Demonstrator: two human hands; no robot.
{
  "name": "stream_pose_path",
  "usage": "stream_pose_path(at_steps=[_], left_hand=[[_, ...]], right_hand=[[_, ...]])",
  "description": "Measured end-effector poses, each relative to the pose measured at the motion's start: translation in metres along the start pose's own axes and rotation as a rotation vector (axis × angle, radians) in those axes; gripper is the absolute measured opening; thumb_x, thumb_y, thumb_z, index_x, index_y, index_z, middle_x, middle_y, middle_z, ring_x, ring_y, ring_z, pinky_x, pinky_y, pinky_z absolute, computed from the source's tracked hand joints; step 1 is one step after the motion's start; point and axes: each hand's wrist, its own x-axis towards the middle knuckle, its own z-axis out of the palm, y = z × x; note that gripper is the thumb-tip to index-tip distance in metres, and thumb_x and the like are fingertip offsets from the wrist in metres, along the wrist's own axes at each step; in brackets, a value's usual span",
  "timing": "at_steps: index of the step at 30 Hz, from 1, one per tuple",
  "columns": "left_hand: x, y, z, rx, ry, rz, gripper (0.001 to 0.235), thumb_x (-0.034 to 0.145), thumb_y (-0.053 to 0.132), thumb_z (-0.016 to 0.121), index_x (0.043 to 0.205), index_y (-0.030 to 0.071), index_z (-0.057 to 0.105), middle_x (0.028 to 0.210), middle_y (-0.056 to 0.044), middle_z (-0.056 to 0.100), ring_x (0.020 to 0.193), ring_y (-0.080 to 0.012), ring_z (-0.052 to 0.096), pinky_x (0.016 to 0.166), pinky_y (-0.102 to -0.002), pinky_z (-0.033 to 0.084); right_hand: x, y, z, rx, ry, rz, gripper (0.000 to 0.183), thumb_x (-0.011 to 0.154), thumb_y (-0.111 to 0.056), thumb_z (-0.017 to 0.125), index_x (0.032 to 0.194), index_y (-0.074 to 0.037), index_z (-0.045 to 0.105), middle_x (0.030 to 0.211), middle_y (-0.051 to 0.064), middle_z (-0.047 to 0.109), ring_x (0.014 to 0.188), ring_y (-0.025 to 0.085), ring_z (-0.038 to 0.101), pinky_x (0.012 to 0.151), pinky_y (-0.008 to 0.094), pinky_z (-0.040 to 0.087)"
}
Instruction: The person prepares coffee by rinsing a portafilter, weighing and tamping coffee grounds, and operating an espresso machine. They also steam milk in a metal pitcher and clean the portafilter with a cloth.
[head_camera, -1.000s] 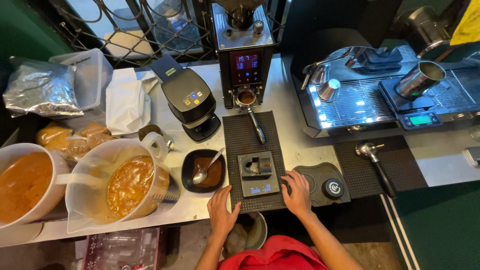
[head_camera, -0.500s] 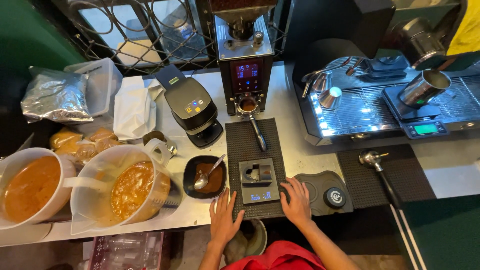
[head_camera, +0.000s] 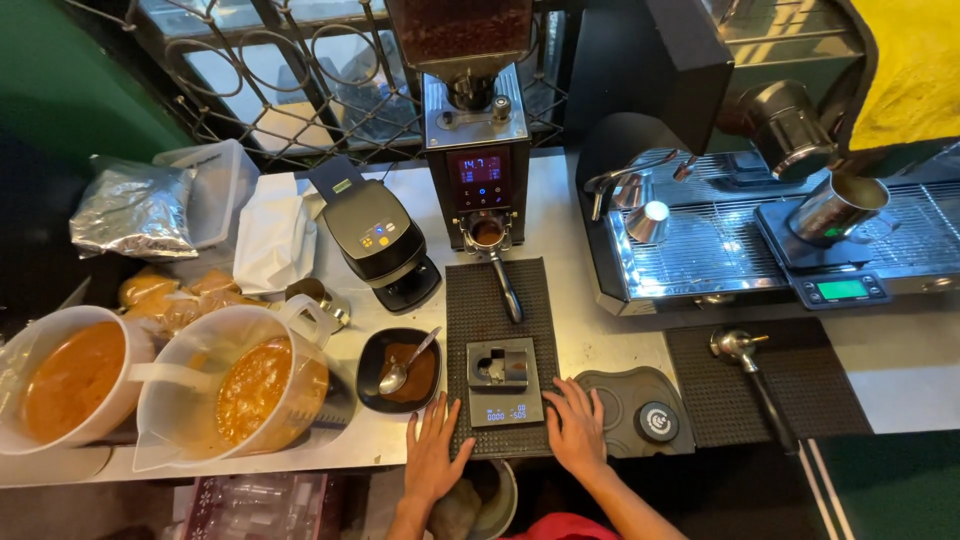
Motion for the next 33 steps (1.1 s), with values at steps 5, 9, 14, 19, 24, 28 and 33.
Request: stream_pose_path(at_steps=[5,9,14,19,24,28,33], left_hand=[[0.001,0.006,-0.008,-0.082,0.001,-0.034,0.072,0.101,0.057,0.049,0.162,0.023,0.033,0.171,-0.006,0.025,0.156,-0.0227,0.024,0.125,-0.052,0.009],[-0.003,0.005,-0.007,-0.125,0.028,-0.032,0.071,0.101,0.056,0.051,0.161,0.023,0.036,0.171,-0.005,0.026,0.157,-0.0243,0.024,0.124,-0.053,0.011],[-0.004,0.001,-0.010,-0.137,0.011,0.005,0.076,0.099,0.060,0.050,0.163,0.023,0.032,0.173,-0.005,0.022,0.157,-0.0274,0.023,0.124,-0.055,0.009],[-0.010,-0.003,-0.028,-0.194,-0.119,0.025,0.078,0.100,0.057,0.055,0.165,0.023,0.026,0.175,-0.005,0.012,0.160,-0.0270,0.012,0.126,-0.056,0.004],[-0.015,-0.008,-0.023,-0.181,-0.056,0.102,0.076,0.102,0.058,0.049,0.164,0.020,0.028,0.174,-0.011,0.013,0.159,-0.0301,0.012,0.124,-0.058,0.004],[-0.013,-0.012,-0.020,-0.140,-0.050,0.117,0.077,0.102,0.058,0.049,0.164,0.018,0.027,0.174,-0.012,0.013,0.160,-0.0291,0.011,0.124,-0.059,0.006],[-0.013,-0.013,-0.022,-0.161,-0.068,0.122,0.077,0.102,0.059,0.049,0.164,0.019,0.027,0.174,-0.011,0.013,0.160,-0.0303,0.010,0.124,-0.059,0.006]], right_hand=[[0.001,0.002,0.000,0.010,-0.023,-0.007,0.029,0.103,-0.024,0.049,0.120,-0.019,0.072,0.145,0.002,0.061,0.142,0.027,0.049,0.122,0.062,0.020],[0.000,-0.002,-0.004,0.020,-0.039,-0.001,0.030,0.102,-0.019,0.049,0.121,-0.018,0.072,0.146,0.002,0.060,0.143,0.026,0.048,0.122,0.061,0.020],[0.002,-0.007,-0.006,0.003,-0.029,0.023,0.034,0.101,-0.014,0.045,0.123,-0.016,0.071,0.146,0.002,0.060,0.143,0.026,0.050,0.123,0.059,0.021],[-0.001,-0.009,0.001,-0.052,0.038,-0.002,0.037,0.099,-0.013,0.047,0.130,-0.016,0.067,0.144,0.002,0.063,0.143,0.028,0.050,0.121,0.055,0.028],[-0.004,-0.018,-0.003,-0.100,0.088,0.065,0.033,0.102,-0.023,0.052,0.131,-0.015,0.066,0.140,0.004,0.063,0.142,0.031,0.049,0.117,0.057,0.034],[-0.004,-0.020,-0.002,-0.106,0.115,0.083,0.034,0.101,-0.024,0.057,0.132,-0.015,0.067,0.137,0.004,0.066,0.141,0.031,0.051,0.115,0.054,0.037],[-0.004,-0.023,-0.002,-0.122,0.133,0.086,0.035,0.099,-0.022,0.058,0.132,-0.015,0.066,0.136,0.006,0.066,0.141,0.032,0.051,0.114,0.055,0.038]])
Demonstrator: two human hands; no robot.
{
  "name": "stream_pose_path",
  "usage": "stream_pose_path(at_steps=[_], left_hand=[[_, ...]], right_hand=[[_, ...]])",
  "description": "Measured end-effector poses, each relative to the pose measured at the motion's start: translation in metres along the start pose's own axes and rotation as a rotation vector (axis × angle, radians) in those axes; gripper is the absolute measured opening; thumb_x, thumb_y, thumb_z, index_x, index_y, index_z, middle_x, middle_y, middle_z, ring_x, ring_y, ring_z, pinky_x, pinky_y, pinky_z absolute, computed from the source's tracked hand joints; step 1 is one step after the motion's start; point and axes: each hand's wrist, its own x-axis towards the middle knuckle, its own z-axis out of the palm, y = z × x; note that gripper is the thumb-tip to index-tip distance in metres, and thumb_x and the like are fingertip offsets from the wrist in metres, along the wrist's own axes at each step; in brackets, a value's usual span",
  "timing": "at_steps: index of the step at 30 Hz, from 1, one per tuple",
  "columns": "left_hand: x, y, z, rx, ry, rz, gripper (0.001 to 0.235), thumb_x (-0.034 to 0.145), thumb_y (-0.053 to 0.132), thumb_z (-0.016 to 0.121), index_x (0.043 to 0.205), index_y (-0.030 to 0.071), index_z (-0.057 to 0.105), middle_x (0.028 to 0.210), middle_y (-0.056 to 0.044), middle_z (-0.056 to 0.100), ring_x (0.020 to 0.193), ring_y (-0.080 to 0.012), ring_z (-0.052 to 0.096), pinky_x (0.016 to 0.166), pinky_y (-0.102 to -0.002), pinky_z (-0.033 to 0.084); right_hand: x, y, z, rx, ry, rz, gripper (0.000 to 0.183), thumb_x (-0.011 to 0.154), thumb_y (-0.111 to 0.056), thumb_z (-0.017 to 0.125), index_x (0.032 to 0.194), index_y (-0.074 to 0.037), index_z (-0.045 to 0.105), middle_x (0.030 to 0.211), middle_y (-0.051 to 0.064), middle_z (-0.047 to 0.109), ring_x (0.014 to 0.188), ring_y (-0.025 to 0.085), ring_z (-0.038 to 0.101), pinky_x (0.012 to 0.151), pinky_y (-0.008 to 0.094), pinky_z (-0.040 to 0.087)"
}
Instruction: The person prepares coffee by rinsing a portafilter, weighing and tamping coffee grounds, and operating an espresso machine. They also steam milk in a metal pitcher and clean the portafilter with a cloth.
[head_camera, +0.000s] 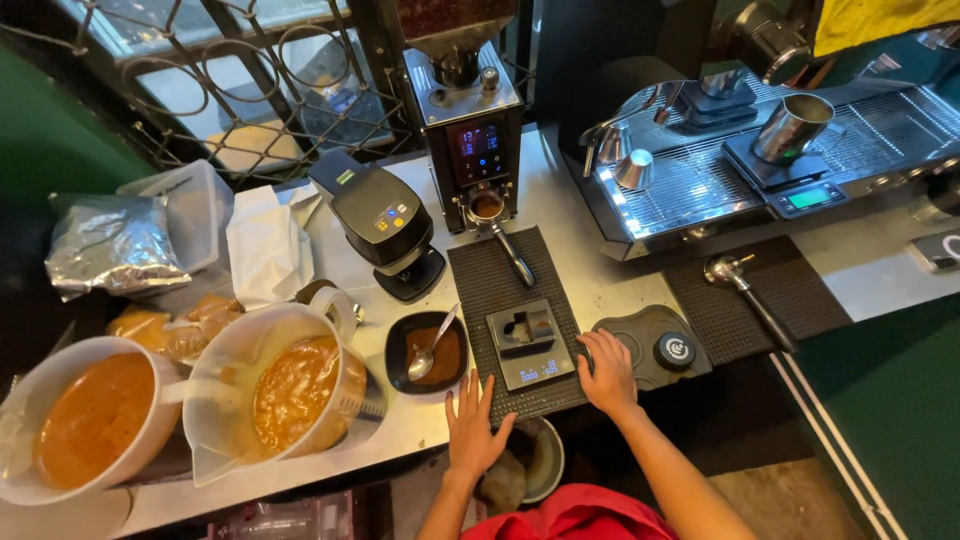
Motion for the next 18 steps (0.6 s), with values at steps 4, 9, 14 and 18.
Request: stream_pose_path(at_steps=[4,9,14,18], left_hand=[[0.003,0.001,0.000,-0.047,0.027,-0.033,0.077,0.100,0.059,0.052,0.164,0.022,0.030,0.173,-0.009,0.016,0.159,-0.0298,0.013,0.124,-0.058,0.006],[0.004,0.004,0.007,-0.028,0.102,-0.059,0.072,0.097,0.056,0.058,0.158,0.021,0.042,0.170,-0.006,0.025,0.156,-0.0290,0.024,0.123,-0.059,0.012],[0.008,0.004,0.012,-0.006,0.128,-0.079,0.072,0.095,0.056,0.059,0.156,0.022,0.043,0.170,-0.005,0.028,0.155,-0.0284,0.027,0.123,-0.058,0.012],[0.008,0.009,0.013,-0.011,0.176,-0.085,0.068,0.093,0.053,0.061,0.152,0.022,0.048,0.167,-0.005,0.034,0.153,-0.0267,0.031,0.123,-0.056,0.014]], right_hand=[[0.004,0.002,0.002,0.001,-0.004,-0.024,0.037,0.099,-0.023,0.055,0.134,-0.015,0.066,0.138,0.005,0.066,0.143,0.030,0.051,0.118,0.053,0.034],[0.001,0.008,0.005,0.009,-0.043,-0.022,0.043,0.100,-0.024,0.052,0.141,-0.018,0.062,0.146,0.003,0.062,0.145,0.029,0.047,0.121,0.054,0.030],[0.004,0.011,0.005,0.040,-0.097,-0.024,0.041,0.104,-0.027,0.049,0.141,-0.020,0.064,0.149,-0.001,0.060,0.147,0.028,0.044,0.122,0.056,0.027],[0.002,0.014,0.005,0.063,-0.123,-0.021,0.037,0.103,-0.026,0.049,0.133,-0.019,0.069,0.149,0.000,0.060,0.148,0.029,0.043,0.123,0.057,0.024]])
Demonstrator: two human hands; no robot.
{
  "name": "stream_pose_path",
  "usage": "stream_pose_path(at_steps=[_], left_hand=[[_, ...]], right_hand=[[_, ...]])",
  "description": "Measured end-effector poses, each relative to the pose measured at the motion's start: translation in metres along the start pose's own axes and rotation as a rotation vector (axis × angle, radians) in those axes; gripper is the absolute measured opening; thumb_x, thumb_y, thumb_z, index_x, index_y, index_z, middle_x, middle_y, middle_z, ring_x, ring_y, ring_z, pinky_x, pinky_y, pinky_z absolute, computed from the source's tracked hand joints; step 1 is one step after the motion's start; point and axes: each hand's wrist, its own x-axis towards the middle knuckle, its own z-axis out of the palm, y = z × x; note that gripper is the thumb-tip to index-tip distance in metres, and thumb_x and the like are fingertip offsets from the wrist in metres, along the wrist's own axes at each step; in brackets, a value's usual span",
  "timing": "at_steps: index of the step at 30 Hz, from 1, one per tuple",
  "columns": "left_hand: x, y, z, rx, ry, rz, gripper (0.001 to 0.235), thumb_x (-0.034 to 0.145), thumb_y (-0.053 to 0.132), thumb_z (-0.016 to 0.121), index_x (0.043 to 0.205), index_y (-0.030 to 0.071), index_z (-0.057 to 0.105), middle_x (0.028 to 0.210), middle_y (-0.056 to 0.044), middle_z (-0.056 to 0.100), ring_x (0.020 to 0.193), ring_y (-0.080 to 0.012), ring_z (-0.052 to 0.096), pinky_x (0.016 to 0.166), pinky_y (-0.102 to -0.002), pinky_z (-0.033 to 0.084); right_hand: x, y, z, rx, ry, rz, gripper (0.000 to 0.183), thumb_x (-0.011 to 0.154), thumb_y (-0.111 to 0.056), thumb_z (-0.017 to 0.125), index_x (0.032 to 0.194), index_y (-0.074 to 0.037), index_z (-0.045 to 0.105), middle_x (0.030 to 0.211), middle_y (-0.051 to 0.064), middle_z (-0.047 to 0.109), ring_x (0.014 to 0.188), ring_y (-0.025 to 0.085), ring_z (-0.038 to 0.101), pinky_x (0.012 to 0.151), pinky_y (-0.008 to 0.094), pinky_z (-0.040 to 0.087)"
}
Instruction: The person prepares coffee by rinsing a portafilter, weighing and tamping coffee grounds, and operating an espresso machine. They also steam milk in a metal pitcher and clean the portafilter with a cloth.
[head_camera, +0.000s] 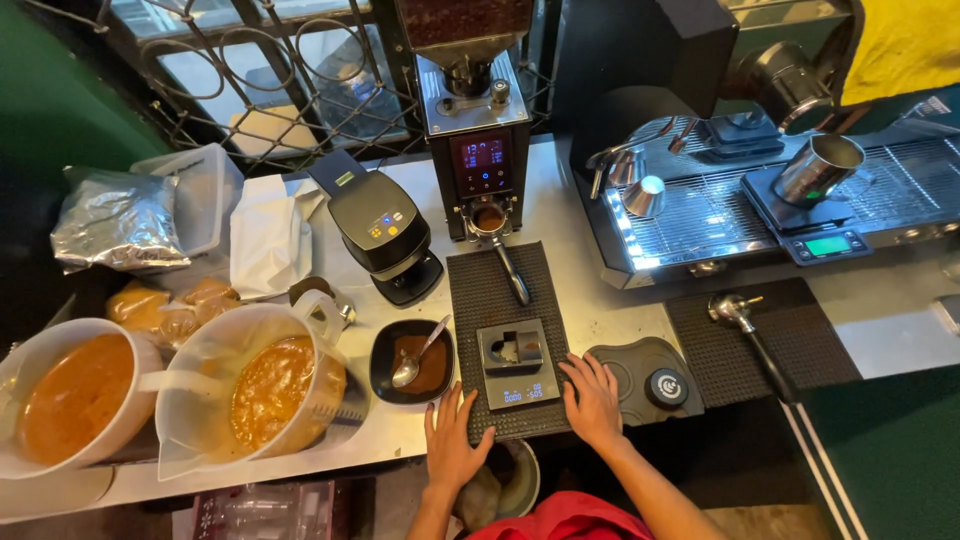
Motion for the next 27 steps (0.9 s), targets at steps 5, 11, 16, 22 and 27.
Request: stream_pose_path(at_steps=[5,11,16,22,27], left_hand=[[0.0011,0.0026,-0.0009,-0.007,0.009,-0.016,0.065,0.094,0.052,0.062,0.150,0.022,0.050,0.167,-0.005,0.035,0.152,-0.0267,0.033,0.123,-0.056,0.015],[0.0024,0.0054,-0.0027,-0.005,-0.008,-0.033,0.065,0.094,0.053,0.061,0.150,0.022,0.050,0.166,-0.005,0.036,0.152,-0.0256,0.033,0.123,-0.055,0.014],[0.0028,0.0052,-0.0029,-0.010,-0.008,-0.031,0.065,0.095,0.054,0.059,0.150,0.021,0.050,0.166,-0.007,0.036,0.152,-0.0264,0.033,0.123,-0.055,0.014],[0.0022,0.0035,0.0011,0.004,0.008,-0.012,0.065,0.095,0.055,0.058,0.151,0.022,0.049,0.166,-0.006,0.036,0.152,-0.0259,0.033,0.124,-0.054,0.013],[0.0021,0.0048,-0.0017,-0.002,-0.012,-0.028,0.065,0.096,0.055,0.058,0.151,0.022,0.049,0.167,-0.006,0.035,0.153,-0.0260,0.032,0.124,-0.054,0.013]], right_hand=[[0.0014,0.0006,0.0007,-0.014,0.007,-0.011,0.034,0.101,-0.023,0.052,0.129,-0.020,0.070,0.148,0.001,0.059,0.147,0.028,0.044,0.123,0.056,0.025],[0.0021,0.0025,0.0012,0.001,0.004,-0.003,0.033,0.100,-0.022,0.052,0.128,-0.020,0.070,0.147,0.002,0.059,0.147,0.028,0.044,0.123,0.056,0.025],[0.0029,0.0036,0.0023,-0.007,0.008,-0.012,0.032,0.100,-0.022,0.053,0.127,-0.020,0.070,0.146,0.001,0.060,0.146,0.028,0.045,0.122,0.055,0.027],[0.0023,0.0038,0.0011,-0.003,0.016,-0.011,0.032,0.100,-0.022,0.053,0.127,-0.020,0.070,0.148,0.002,0.059,0.147,0.028,0.045,0.123,0.055,0.025],[0.0021,0.0035,0.0016,-0.006,0.010,-0.010,0.033,0.100,-0.022,0.053,0.128,-0.021,0.070,0.148,0.001,0.059,0.147,0.027,0.044,0.123,0.055,0.026]])
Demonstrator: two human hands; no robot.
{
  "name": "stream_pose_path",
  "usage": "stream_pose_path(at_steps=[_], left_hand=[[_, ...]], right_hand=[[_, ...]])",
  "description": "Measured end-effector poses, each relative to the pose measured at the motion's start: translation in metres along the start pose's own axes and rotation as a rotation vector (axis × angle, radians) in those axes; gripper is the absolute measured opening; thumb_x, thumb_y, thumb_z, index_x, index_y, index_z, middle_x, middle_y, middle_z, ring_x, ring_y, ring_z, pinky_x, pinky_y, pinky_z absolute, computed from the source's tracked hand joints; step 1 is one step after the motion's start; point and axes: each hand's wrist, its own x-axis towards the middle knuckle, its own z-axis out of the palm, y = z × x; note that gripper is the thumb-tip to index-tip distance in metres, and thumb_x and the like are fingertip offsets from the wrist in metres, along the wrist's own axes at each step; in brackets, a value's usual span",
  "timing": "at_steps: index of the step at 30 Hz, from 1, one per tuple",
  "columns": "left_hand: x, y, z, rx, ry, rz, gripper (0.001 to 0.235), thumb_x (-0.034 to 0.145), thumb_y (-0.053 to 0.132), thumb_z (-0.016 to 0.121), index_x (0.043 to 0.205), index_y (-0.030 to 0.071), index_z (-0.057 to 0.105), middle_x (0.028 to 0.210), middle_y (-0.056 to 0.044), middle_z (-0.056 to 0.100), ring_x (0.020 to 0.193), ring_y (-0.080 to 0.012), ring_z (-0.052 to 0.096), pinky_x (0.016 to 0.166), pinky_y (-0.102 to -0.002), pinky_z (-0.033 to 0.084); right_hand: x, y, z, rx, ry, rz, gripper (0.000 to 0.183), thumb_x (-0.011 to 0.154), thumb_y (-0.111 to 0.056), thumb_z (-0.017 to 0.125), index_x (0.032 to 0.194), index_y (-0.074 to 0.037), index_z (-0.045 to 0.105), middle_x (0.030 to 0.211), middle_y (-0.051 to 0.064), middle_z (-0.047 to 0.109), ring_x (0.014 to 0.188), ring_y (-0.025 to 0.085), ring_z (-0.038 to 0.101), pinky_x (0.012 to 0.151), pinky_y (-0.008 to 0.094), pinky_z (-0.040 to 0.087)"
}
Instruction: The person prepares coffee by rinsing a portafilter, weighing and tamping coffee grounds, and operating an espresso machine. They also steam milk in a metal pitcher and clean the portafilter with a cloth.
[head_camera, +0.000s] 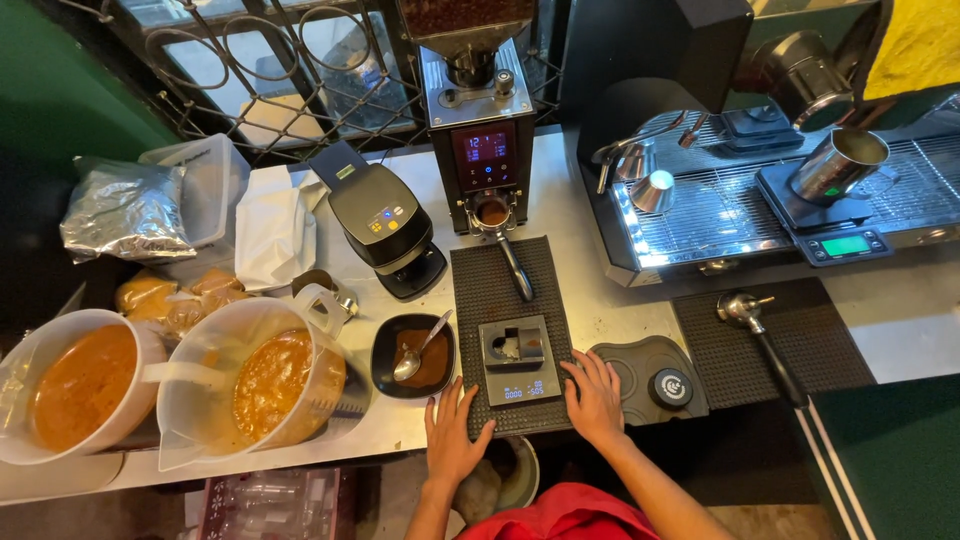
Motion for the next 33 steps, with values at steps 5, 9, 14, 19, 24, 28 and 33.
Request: stream_pose_path(at_steps=[5,9,14,19,24,28,33], left_hand=[[-0.0017,-0.0018,0.0011,-0.006,-0.001,0.001,0.065,0.096,0.055,0.058,0.151,0.022,0.048,0.167,-0.006,0.035,0.153,-0.0262,0.031,0.124,-0.054,0.012],[-0.0003,-0.0005,0.0004,0.011,-0.012,0.003,0.065,0.097,0.055,0.058,0.152,0.022,0.047,0.167,-0.005,0.034,0.153,-0.0256,0.031,0.124,-0.054,0.012],[0.0004,-0.0033,0.0042,0.023,0.007,0.021,0.066,0.097,0.055,0.057,0.152,0.021,0.048,0.167,-0.006,0.034,0.153,-0.0266,0.031,0.123,-0.054,0.014],[-0.0005,-0.0015,0.0026,0.012,0.005,0.014,0.065,0.097,0.055,0.057,0.152,0.021,0.048,0.167,-0.006,0.034,0.153,-0.0265,0.032,0.123,-0.055,0.014],[0.0001,0.0003,0.0006,0.021,-0.005,0.010,0.065,0.096,0.055,0.058,0.152,0.021,0.048,0.168,-0.005,0.034,0.153,-0.0265,0.031,0.122,-0.055,0.015],[0.0004,-0.0016,0.0027,0.008,0.000,0.007,0.065,0.096,0.054,0.058,0.151,0.021,0.049,0.167,-0.005,0.034,0.153,-0.0263,0.031,0.123,-0.055,0.014],[-0.0009,-0.0014,0.0023,0.004,0.039,0.029,0.064,0.096,0.053,0.059,0.150,0.020,0.050,0.165,-0.007,0.038,0.151,-0.0273,0.035,0.123,-0.055,0.016]], right_hand=[[-0.0004,-0.0016,-0.0006,0.007,-0.010,0.000,0.032,0.101,-0.023,0.053,0.129,-0.020,0.070,0.148,0.002,0.059,0.147,0.028,0.044,0.123,0.056,0.025],[-0.0001,-0.0023,-0.0023,0.017,0.003,0.001,0.032,0.100,-0.020,0.053,0.127,-0.020,0.070,0.147,0.001,0.059,0.147,0.027,0.044,0.123,0.055,0.025],[0.0013,-0.0037,-0.0051,0.021,-0.009,0.005,0.032,0.100,-0.021,0.052,0.128,-0.020,0.070,0.147,0.001,0.060,0.147,0.028,0.044,0.123,0.055,0.024],[0.0010,-0.0042,-0.0059,0.013,-0.004,0.001,0.033,0.100,-0.021,0.052,0.128,-0.019,0.070,0.147,0.002,0.060,0.147,0.027,0.044,0.123,0.054,0.025],[0.0006,-0.0034,-0.0051,0.025,-0.014,0.008,0.032,0.100,-0.022,0.052,0.128,-0.020,0.070,0.147,0.001,0.060,0.146,0.028,0.044,0.123,0.055,0.024],[0.0014,-0.0047,-0.0073,0.026,-0.019,0.001,0.033,0.101,-0.021,0.052,0.129,-0.020,0.069,0.147,0.001,0.059,0.146,0.028,0.044,0.123,0.055,0.025],[0.0015,-0.0046,-0.0071,0.015,0.000,-0.014,0.032,0.101,-0.022,0.053,0.128,-0.019,0.070,0.148,0.003,0.059,0.146,0.028,0.045,0.122,0.056,0.027]])
